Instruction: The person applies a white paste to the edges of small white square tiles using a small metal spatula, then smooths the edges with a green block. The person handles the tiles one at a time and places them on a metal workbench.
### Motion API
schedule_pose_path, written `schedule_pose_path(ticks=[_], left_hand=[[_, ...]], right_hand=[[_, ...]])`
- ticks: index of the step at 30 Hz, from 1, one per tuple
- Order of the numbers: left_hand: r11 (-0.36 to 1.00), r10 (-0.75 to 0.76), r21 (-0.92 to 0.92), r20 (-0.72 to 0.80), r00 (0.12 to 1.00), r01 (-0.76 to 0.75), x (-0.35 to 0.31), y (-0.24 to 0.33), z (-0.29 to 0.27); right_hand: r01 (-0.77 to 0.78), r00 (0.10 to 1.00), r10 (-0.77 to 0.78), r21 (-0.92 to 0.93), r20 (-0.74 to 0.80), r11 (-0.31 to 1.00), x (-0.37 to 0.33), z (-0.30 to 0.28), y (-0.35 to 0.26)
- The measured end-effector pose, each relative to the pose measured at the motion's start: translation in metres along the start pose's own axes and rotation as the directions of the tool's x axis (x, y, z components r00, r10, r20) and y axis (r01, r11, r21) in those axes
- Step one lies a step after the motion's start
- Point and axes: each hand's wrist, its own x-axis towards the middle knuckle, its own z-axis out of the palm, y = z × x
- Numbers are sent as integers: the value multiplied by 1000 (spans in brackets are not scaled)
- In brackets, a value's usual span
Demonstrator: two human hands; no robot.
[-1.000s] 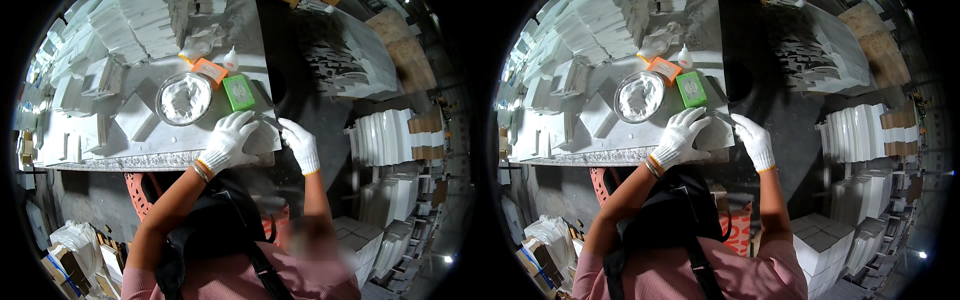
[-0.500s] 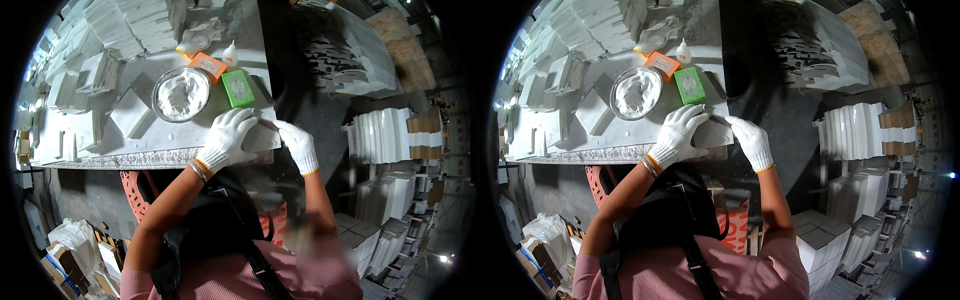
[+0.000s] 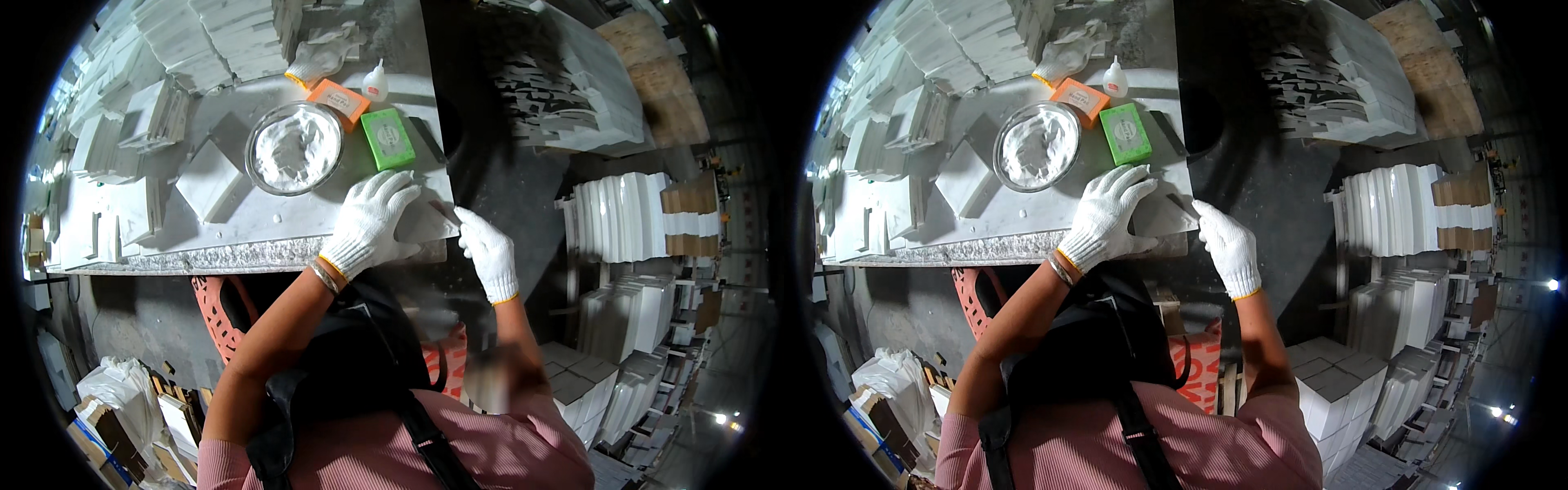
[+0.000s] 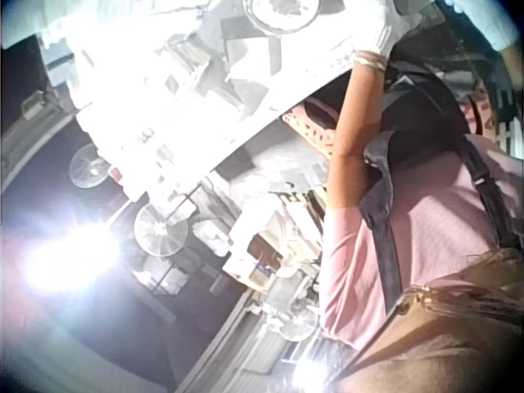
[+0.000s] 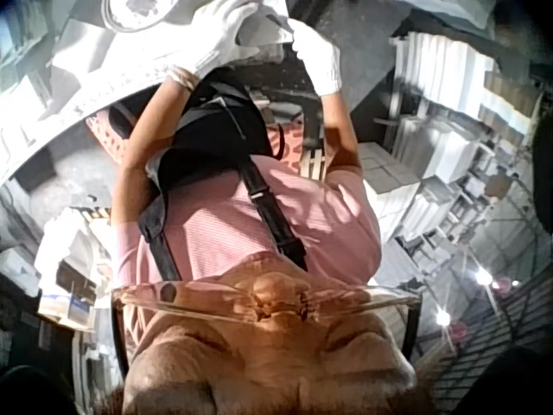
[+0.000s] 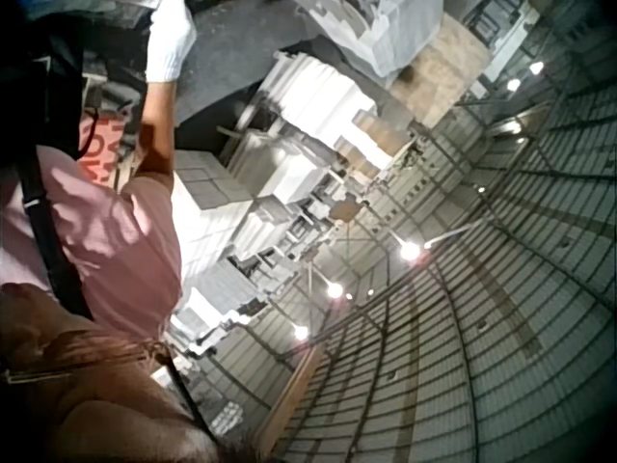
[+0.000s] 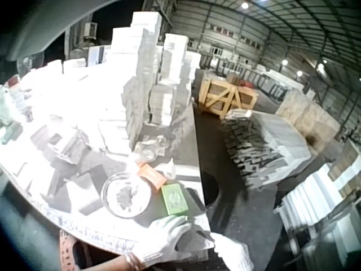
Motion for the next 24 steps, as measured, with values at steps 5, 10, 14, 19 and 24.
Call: schedule_pose_path(ticks=[5, 10, 14, 19, 24], left_hand=[[1000, 12, -15, -9, 1000, -12, -1, -1, 2], [1000, 6, -8, -9, 1000, -6, -1, -1, 3], [1000, 7, 1, -18, 1000, -7, -2, -3, 7], [1000, -16, -5, -7, 1000, 16, -1, -2, 3], [1000, -3, -8, -33, 999, 3, 0, -1, 4]], right_hand=[[20, 997, -18, 19, -73, 1000, -18, 7, 7], [-5, 993, 16, 92, -121, 996, -23, 25, 1], [13, 990, -6, 53, -142, 999, -18, 41, -1], [-116, 987, 122, 62, -104, 991, -16, 20, -3], [-105, 986, 119, 120, -118, 987, -26, 39, -8]])
